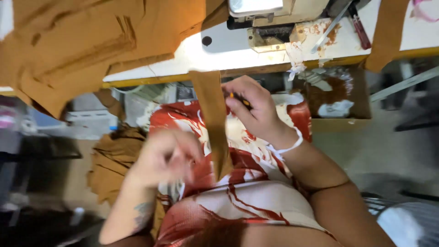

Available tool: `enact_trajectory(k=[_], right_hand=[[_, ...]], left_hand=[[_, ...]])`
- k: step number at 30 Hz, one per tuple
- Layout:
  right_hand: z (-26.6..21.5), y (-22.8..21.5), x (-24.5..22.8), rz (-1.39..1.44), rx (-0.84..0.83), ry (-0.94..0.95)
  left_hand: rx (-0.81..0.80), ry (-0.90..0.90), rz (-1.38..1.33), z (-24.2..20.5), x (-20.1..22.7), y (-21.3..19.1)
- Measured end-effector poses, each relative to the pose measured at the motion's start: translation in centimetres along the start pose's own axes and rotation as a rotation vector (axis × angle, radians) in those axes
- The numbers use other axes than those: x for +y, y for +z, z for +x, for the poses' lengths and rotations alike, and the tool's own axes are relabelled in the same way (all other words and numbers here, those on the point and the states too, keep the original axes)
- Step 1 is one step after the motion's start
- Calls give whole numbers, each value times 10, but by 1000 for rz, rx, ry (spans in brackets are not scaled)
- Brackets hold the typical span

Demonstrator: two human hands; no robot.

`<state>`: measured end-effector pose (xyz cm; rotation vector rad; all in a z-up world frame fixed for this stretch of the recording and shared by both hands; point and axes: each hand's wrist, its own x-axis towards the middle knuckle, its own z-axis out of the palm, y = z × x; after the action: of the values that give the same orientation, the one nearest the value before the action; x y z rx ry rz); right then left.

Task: The person repeatedly picks up brown fabric pieces from a pile, uses a small orange-handled tool to trim edges, and places the trimmed pieces back on the pile. The person works at a sewing station with a sewing machine visible on the table.

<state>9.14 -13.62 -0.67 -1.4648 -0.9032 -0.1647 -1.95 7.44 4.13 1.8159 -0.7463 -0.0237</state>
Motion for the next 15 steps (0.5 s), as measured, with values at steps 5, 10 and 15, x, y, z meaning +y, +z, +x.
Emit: enact_trajectory(k=[5, 10, 15], right_hand=[[-5, -6, -14, 29, 11, -179], [-8, -26, -28, -138, 29, -226], [-11, -32, -24, -175, 54, -280]], left_hand=[[603, -129, -22, 45, -24, 14], [645, -51, -212, 58, -35, 20], [627, -11, -46, 70, -25, 25]])
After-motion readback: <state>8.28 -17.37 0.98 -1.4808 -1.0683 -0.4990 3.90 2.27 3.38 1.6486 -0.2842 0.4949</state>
